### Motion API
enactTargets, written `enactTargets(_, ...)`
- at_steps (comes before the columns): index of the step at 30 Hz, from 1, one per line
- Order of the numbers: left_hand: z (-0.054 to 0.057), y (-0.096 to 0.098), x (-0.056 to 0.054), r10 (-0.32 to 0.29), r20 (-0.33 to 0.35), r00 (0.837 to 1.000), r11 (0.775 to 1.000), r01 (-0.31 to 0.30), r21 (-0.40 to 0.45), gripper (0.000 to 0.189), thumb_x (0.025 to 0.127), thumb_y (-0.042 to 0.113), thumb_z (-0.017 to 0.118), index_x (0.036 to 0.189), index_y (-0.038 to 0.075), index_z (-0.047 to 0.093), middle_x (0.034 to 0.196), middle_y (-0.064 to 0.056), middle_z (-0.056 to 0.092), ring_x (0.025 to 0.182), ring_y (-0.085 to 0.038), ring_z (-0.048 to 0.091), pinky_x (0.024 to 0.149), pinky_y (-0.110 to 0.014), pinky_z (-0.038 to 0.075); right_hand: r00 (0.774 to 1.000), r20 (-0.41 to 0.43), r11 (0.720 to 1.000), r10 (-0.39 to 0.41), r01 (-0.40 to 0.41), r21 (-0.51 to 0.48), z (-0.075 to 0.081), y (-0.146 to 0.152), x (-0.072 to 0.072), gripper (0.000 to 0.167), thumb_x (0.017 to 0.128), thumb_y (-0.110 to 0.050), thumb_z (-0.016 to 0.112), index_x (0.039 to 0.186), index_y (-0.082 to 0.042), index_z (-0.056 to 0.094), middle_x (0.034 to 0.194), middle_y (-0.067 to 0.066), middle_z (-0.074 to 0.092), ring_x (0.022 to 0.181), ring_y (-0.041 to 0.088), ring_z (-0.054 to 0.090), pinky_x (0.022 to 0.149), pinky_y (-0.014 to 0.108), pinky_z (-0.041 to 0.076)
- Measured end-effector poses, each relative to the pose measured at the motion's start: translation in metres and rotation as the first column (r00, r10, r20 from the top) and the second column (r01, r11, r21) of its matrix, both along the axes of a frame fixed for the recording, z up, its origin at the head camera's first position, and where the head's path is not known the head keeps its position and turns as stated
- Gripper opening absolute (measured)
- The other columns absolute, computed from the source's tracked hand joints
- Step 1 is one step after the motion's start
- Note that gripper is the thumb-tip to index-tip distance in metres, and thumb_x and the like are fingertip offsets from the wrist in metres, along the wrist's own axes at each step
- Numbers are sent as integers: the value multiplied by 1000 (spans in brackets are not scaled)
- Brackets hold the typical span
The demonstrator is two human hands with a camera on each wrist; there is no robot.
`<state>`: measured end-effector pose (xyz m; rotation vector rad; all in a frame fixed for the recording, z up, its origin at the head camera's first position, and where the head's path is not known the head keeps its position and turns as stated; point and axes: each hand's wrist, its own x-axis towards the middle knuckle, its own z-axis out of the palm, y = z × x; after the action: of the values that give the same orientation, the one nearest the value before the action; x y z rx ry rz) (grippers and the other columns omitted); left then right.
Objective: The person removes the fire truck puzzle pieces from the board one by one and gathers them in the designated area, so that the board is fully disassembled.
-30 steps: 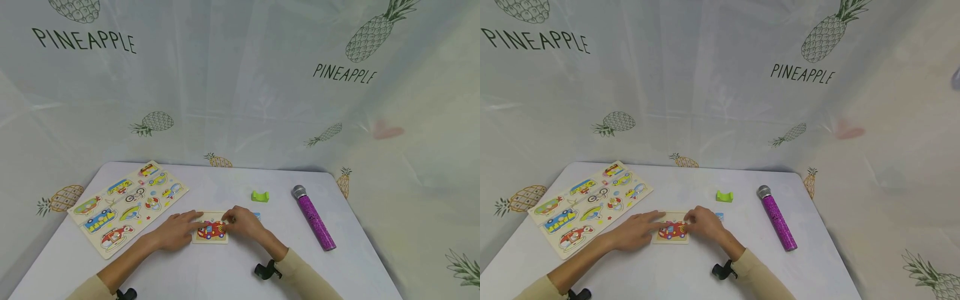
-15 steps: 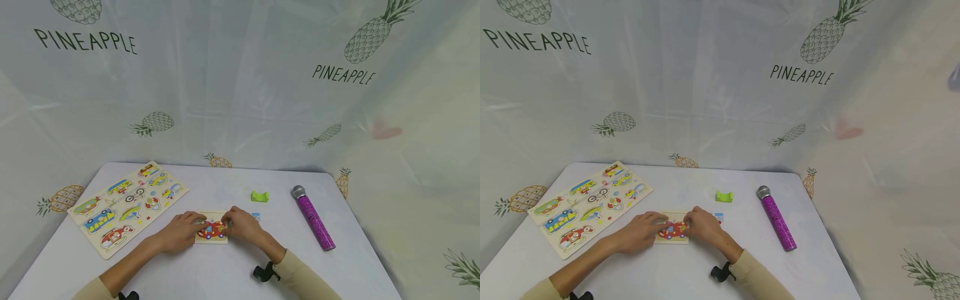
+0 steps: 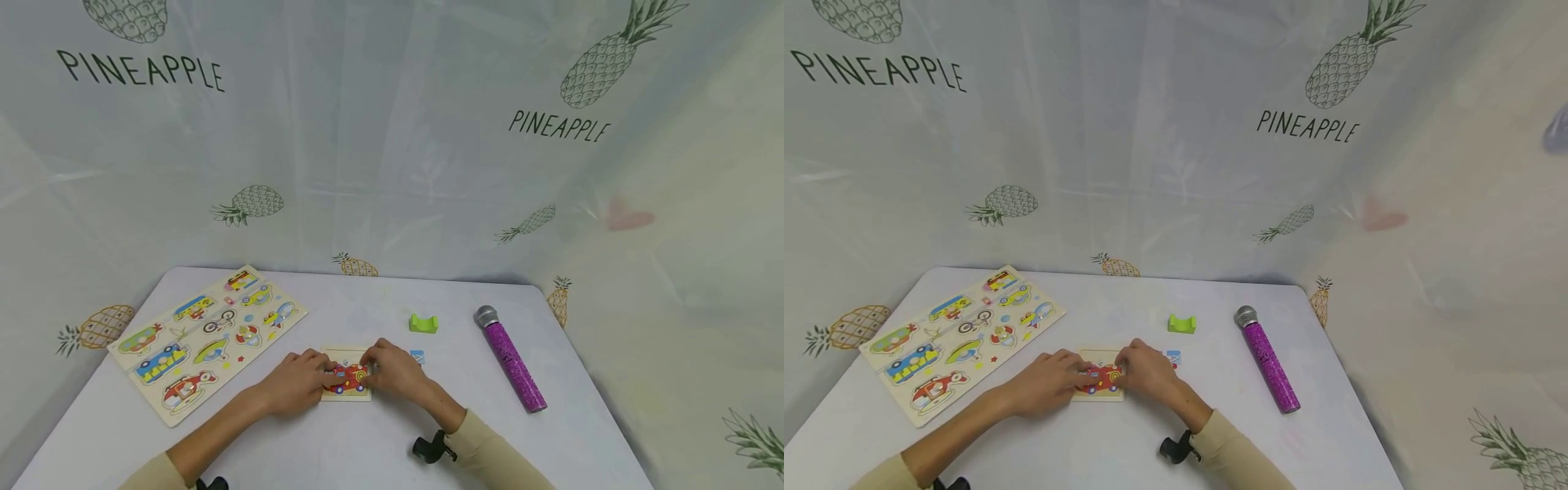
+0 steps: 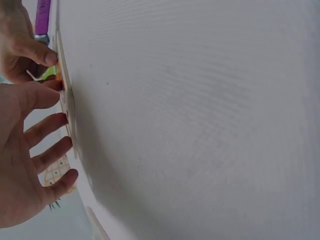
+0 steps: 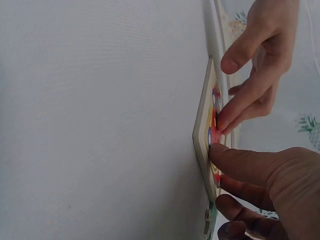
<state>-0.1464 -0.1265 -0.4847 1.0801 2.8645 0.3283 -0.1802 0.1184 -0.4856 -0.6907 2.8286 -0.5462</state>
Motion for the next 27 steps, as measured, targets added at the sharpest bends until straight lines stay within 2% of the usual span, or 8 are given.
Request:
enactTargets(4,-1,0,1,-2,3,1000,1000,2,-15,44,93,17,65,134,32,67,134,-1,59,125,-29,49,92,-56,44,1000,-6,1000,0,0,-6,0,0,0,32,81,-36,84,106,-18,73,101,-6,59,79,5,52,69,21,48)
enactTargets(10,0,0,1,7,0,1000,1000,-7,10,44,92,12,61,131,30,69,133,-2,60,124,-28,50,92,-56,45,999,-35,1000,14,-14,-2,-3,2,0,32,82,-37,83,105,-19,73,99,-6,58,78,5,51,66,20,47)
enactTargets(17,-1,1,1,15,12,1000,1000,-15,10,43,93,14,59,132,31,69,134,-2,59,126,-28,49,92,-55,44,999,-32,997,6,-9,-76,2,2,-2,12,89,-26,77,99,-19,73,96,-5,60,79,6,53,69,23,48)
enactTargets(20,-2,1,1,15,14,1000,1000,-15,8,43,92,14,60,131,31,69,134,-2,59,126,-28,48,92,-56,44,1000,-6,993,4,-5,-117,4,2,-3,4,92,-23,74,94,-19,72,92,-7,61,79,6,53,71,23,47)
enactTargets(27,1,1,3,17,26,1000,1000,-17,5,42,94,14,60,132,29,69,135,-3,58,126,-29,48,93,-57,45,996,92,976,15,5,-217,6,4,-4,5,94,-20,72,91,-20,68,84,-13,62,76,5,55,67,22,47)
